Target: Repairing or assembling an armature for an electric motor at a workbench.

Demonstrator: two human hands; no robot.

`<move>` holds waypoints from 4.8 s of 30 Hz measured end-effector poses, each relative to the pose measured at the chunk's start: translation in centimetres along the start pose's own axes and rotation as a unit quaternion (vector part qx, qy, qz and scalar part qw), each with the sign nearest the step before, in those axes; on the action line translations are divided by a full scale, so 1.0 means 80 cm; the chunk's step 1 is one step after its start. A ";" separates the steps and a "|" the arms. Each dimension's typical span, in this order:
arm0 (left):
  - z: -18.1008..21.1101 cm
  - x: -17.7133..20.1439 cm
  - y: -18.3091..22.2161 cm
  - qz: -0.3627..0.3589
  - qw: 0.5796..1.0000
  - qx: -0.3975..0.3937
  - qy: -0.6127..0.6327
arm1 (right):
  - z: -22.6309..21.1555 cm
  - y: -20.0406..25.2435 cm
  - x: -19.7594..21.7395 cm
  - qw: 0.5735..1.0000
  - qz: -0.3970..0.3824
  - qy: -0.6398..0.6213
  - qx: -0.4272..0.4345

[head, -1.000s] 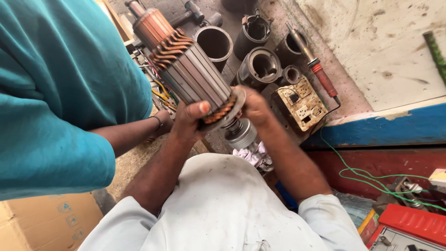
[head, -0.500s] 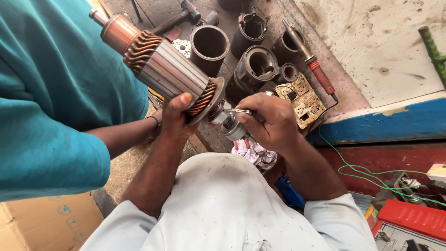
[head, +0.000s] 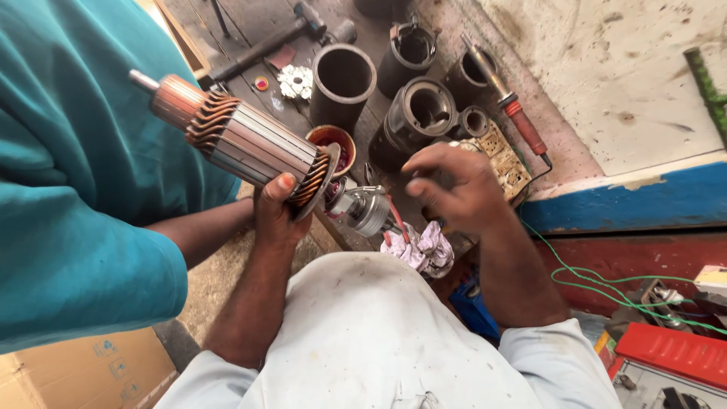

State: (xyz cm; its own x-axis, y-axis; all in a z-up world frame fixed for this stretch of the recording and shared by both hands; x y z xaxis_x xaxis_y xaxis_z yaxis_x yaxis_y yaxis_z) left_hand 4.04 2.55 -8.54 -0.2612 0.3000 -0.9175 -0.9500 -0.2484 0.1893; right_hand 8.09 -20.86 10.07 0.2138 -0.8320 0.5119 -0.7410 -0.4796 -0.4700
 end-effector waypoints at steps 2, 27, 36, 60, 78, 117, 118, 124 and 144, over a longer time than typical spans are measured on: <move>0.005 0.001 0.008 0.008 0.999 -0.021 -0.022 | 0.020 0.004 0.008 0.999 0.007 0.018 -0.030; 0.092 -0.025 0.068 -0.029 0.926 -0.306 -0.219 | 0.474 -0.004 -0.236 0.854 -0.219 0.423 -0.209; 0.085 0.006 0.057 -0.022 0.918 -0.310 -0.245 | 0.386 -0.044 -0.230 0.799 -0.363 0.457 0.146; 0.089 -0.040 0.025 -0.062 0.971 -0.231 0.014 | 0.038 0.071 -0.100 0.727 0.023 -0.630 -0.272; 0.103 -0.035 0.033 -0.008 0.963 -0.267 -0.022 | 0.135 0.062 -0.074 0.985 0.151 0.076 0.018; 0.136 0.028 -0.030 0.036 0.959 -0.279 0.021 | 0.141 -0.014 -0.133 0.966 -0.143 -0.085 -0.197; 0.128 0.050 -0.032 0.034 0.960 -0.278 0.020 | 0.130 -0.005 -0.138 0.967 -0.141 -0.086 -0.196; 0.108 0.051 -0.036 0.060 0.972 -0.220 0.063 | 0.108 0.025 -0.143 0.999 0.005 -0.021 -0.029; 0.117 -0.007 -0.024 0.033 0.974 -0.224 0.028 | 0.104 0.015 -0.121 0.954 0.067 0.173 0.236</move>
State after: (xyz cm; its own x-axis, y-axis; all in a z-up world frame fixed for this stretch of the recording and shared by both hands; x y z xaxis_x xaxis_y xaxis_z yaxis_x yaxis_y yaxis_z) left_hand 4.39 11.46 -5.15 -0.2983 0.2226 -0.9282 -0.7583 -0.6459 0.0888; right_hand 10.40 -15.70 -1.48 -0.1459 -0.7924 0.5923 -0.3606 -0.5149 -0.7777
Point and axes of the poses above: each hand's wrist, its own y-axis away from the middle knuckle, its own x-axis out of the back of the hand, z = x × y, the point moved 4 cm from there along -y, towards the middle knuckle, and after that the axes turned 15 degrees about z, right-handed, at the moved point
